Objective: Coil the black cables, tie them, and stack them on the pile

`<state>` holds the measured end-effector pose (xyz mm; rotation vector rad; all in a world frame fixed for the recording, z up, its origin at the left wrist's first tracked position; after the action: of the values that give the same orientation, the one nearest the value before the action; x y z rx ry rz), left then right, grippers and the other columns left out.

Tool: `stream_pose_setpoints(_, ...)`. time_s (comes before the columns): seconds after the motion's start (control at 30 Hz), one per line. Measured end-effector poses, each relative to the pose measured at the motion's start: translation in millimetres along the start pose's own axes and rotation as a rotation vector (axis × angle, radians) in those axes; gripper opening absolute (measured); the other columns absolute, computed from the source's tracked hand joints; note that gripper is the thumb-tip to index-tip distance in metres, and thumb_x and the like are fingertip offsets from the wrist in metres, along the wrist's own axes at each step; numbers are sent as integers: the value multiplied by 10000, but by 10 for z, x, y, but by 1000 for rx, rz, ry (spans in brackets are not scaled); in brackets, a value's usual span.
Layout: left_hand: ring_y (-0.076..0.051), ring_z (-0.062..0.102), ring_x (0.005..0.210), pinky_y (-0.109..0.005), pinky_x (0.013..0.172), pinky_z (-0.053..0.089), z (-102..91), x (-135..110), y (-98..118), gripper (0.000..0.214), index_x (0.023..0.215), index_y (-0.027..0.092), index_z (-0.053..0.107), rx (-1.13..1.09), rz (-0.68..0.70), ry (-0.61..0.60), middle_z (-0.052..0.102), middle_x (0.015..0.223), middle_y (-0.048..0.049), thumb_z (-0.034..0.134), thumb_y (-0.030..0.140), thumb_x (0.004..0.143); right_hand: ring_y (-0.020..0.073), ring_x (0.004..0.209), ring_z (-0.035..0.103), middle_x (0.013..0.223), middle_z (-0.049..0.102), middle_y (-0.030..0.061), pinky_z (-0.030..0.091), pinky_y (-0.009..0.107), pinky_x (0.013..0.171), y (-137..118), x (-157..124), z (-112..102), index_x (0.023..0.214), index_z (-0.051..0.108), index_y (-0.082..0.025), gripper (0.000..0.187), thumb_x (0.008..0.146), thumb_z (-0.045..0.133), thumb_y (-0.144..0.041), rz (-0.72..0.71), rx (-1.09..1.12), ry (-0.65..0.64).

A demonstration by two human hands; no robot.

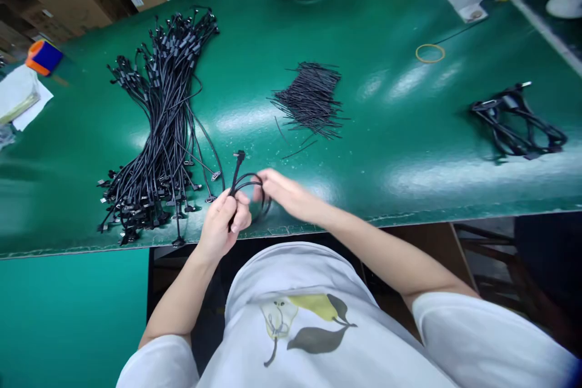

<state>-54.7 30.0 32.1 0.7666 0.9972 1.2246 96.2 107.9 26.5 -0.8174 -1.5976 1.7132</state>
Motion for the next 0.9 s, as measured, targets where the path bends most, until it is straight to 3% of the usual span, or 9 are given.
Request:
stream_pose_setpoints(0.07,-84,345,437,-243,493,319,54,30,-116,328,787,185,569,-46,-59,-11,426,508,56,590,494,893,83,562,391,640,402,-61,418,252,624,149,-41,110,790,456,-200,421,902,487,-604,128,300,33)
stream_pose_setpoints(0.17,-119,433,549,-290,592,384,108,38,-331,429,682,197,453,-21,-68,-3,476,604,18,554,558,891,52,487,163,583,203,-104,259,202,486,208,-73,198,733,422,-202,435,838,616,-577,210,574,197)
stream_pose_setpoints(0.27,-123,407,596,-285,597,374,78,25,-456,450,692,204,416,85,8,61,462,679,8,484,590,911,55,501,233,598,254,-92,287,204,502,158,-98,272,748,433,-200,430,819,646,-567,238,660,194)
stream_pose_setpoints(0.43,-147,495,717,-273,644,423,19,21,-473,465,1044,196,516,527,-42,-33,545,894,-19,797,359,710,123,770,528,944,529,30,470,285,699,127,-252,394,900,486,-208,299,944,470,-503,71,267,146)
stream_pose_setpoints(0.53,-207,559,820,-328,752,463,7,2,-502,365,1082,156,538,720,-110,-107,582,869,-35,689,267,770,189,1110,524,1229,517,113,445,382,978,143,-292,444,897,500,-193,258,974,419,-425,-170,-78,188)
stream_pose_setpoints(0.6,-225,570,832,-353,776,469,17,-20,-544,209,967,138,568,773,-148,-152,591,818,-38,610,262,804,194,1127,536,1198,539,114,438,401,1014,186,-255,453,886,477,-197,233,959,456,-417,-227,-132,222)
stream_pose_setpoints(0.67,-212,560,791,-340,747,467,49,-44,-583,150,854,139,571,771,-193,-198,586,774,-33,569,287,829,135,852,612,1116,564,73,537,332,798,243,-180,428,927,431,-213,241,920,533,-431,-153,-7,228)
stream_pose_setpoints(0.77,-177,540,741,-310,723,452,135,-73,-595,237,757,143,569,680,-251,-295,570,723,-21,522,339,883,44,476,489,958,583,-8,421,206,430,251,-84,360,1020,387,-236,273,916,533,-443,20,289,140)
stream_pose_setpoints(0.9,-155,535,719,-305,770,442,233,-77,-548,303,848,135,616,440,-245,-391,563,680,-2,508,409,921,45,560,536,888,555,-16,446,170,461,90,-88,281,1000,481,-200,223,922,507,-408,161,474,-31)
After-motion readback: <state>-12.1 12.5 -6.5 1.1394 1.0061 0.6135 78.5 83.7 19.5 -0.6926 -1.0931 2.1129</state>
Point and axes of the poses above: each hand's wrist, its own x-axis towards the middle knuckle, its own z-axis out of the palm, y = z × x, the point moved 3 cm from there along x, towards the middle knuckle
